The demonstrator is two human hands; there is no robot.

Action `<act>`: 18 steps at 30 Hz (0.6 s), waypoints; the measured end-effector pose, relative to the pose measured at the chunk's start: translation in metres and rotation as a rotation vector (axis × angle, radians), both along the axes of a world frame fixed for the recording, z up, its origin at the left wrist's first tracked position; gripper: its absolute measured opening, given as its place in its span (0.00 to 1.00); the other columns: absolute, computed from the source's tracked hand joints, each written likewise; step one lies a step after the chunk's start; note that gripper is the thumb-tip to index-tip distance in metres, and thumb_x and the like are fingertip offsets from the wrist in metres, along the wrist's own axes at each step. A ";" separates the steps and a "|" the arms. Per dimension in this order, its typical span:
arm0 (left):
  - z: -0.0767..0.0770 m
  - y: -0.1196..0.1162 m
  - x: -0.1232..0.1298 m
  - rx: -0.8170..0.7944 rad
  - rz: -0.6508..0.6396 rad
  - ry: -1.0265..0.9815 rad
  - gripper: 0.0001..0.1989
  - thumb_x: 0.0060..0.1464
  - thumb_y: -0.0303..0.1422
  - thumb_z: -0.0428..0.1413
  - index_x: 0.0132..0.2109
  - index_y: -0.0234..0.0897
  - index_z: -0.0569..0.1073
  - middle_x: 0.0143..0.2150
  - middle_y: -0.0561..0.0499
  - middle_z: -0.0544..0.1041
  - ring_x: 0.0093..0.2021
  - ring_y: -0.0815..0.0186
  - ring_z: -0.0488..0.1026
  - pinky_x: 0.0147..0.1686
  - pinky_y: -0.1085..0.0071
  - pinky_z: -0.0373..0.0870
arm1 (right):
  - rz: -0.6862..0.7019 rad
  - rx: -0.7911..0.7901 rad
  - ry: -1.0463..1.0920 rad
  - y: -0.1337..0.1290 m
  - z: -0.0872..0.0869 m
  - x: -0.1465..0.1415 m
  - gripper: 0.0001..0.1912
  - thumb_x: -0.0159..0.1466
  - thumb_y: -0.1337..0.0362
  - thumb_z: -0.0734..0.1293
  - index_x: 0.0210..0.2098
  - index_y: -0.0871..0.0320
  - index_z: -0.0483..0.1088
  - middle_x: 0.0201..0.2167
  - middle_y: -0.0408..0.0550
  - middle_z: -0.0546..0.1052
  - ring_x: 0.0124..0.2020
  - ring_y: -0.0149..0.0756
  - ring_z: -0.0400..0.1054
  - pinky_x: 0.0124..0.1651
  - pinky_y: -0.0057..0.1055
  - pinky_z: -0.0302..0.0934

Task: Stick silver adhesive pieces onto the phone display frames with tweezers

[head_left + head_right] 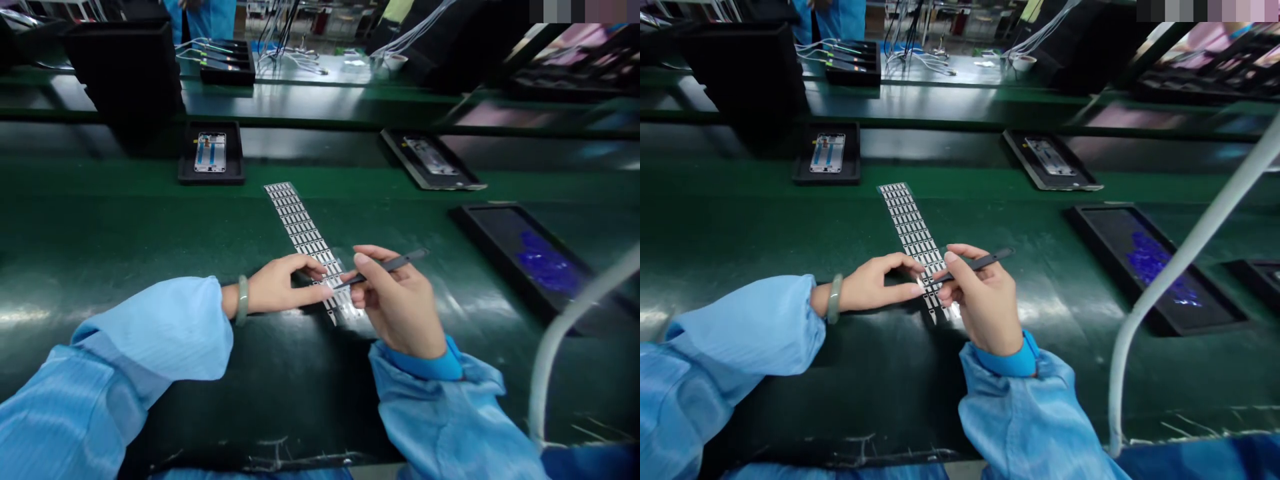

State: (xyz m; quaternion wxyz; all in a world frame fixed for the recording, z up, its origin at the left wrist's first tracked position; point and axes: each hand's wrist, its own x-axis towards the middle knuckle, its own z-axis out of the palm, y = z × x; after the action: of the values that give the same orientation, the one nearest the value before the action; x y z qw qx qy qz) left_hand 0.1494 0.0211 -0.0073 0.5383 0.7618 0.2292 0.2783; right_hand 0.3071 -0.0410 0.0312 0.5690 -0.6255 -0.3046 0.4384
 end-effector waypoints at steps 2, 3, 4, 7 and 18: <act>0.004 -0.006 -0.011 -0.247 0.003 -0.089 0.13 0.54 0.38 0.57 0.41 0.32 0.70 0.34 0.48 0.73 0.35 0.66 0.71 0.37 0.71 0.68 | 0.003 0.049 0.022 -0.001 0.000 -0.012 0.18 0.52 0.58 0.71 0.39 0.57 0.66 0.20 0.39 0.73 0.12 0.26 0.63 0.14 0.23 0.60; 0.005 -0.010 -0.016 -0.330 0.003 -0.119 0.13 0.53 0.38 0.58 0.40 0.31 0.70 0.32 0.49 0.72 0.32 0.68 0.70 0.34 0.73 0.67 | 0.009 0.072 0.027 -0.001 0.000 -0.018 0.17 0.53 0.58 0.71 0.39 0.57 0.66 0.20 0.40 0.74 0.12 0.26 0.64 0.14 0.24 0.61; 0.006 -0.013 -0.020 -0.389 0.011 -0.142 0.13 0.53 0.38 0.58 0.38 0.31 0.70 0.31 0.50 0.72 0.31 0.68 0.69 0.32 0.74 0.66 | 0.018 0.093 0.027 -0.001 0.000 -0.024 0.17 0.54 0.59 0.71 0.39 0.57 0.66 0.21 0.40 0.74 0.13 0.27 0.64 0.15 0.24 0.62; 0.010 -0.024 -0.030 -0.512 0.095 -0.196 0.13 0.50 0.39 0.60 0.35 0.32 0.70 0.31 0.50 0.72 0.31 0.69 0.69 0.31 0.74 0.64 | 0.042 0.142 0.001 -0.004 -0.001 -0.038 0.14 0.56 0.59 0.70 0.39 0.56 0.65 0.22 0.41 0.75 0.14 0.29 0.67 0.16 0.26 0.64; 0.012 -0.034 -0.056 -0.345 0.404 -0.137 0.06 0.54 0.32 0.56 0.33 0.33 0.71 0.28 0.52 0.74 0.27 0.71 0.69 0.28 0.77 0.65 | -0.126 0.436 -0.393 -0.025 0.006 -0.054 0.03 0.60 0.66 0.66 0.34 0.55 0.67 0.20 0.39 0.73 0.14 0.29 0.64 0.17 0.28 0.62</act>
State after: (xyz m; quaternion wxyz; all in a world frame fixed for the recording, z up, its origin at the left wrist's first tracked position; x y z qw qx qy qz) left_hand 0.0930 -0.0129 0.0049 0.6081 0.5770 0.3834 0.3877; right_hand 0.2536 -0.0664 0.0370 0.6460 -0.5791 -0.4566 0.1971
